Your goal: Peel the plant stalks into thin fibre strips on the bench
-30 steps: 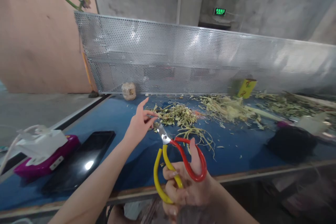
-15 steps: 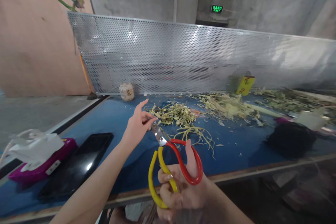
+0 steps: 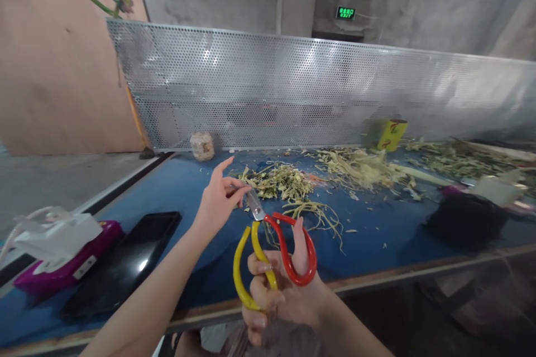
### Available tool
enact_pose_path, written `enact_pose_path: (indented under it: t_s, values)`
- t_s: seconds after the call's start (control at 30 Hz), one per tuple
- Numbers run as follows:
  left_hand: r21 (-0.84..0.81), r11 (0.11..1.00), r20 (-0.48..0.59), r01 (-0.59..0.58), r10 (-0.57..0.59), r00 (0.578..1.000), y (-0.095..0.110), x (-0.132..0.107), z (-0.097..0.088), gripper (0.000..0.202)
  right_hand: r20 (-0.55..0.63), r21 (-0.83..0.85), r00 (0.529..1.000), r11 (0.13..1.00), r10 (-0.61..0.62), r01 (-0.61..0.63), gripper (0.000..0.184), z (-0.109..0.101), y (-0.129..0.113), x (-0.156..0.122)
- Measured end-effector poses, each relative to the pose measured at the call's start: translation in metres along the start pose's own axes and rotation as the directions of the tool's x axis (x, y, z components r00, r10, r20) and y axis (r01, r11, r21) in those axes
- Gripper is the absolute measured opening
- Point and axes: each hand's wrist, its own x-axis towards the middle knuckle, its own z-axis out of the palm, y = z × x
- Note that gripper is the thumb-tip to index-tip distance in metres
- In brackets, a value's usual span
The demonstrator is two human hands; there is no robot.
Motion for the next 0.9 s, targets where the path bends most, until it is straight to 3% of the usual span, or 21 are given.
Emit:
enact_pose_path:
  t_s: [0.33, 0.57, 0.9]
  values:
    - [0.0, 0.999, -0.032, 0.033, -0.033, 0.999, 0.006, 0.0, 0.0, 0.07, -0.127, -0.097, 0.987, 0.991, -0.104, 0.092, 0.082, -0.001, 0.001, -0.002]
    - [0.259, 0.965, -0.109, -0.04, 0.07, 0.992, 0.0, 0.001, -0.003, 0.069, -0.102, -0.096, 0.985, 0.987, -0.142, 0.132, 0.085, 0.005, 0.005, 0.001]
    - [-0.077, 0.996, -0.061, -0.055, 0.05, 0.997, 0.006, 0.0, 0.001, 0.082, -0.081, -0.107, 0.983, 0.982, -0.165, 0.156, 0.086, 0.0, 0.012, 0.003]
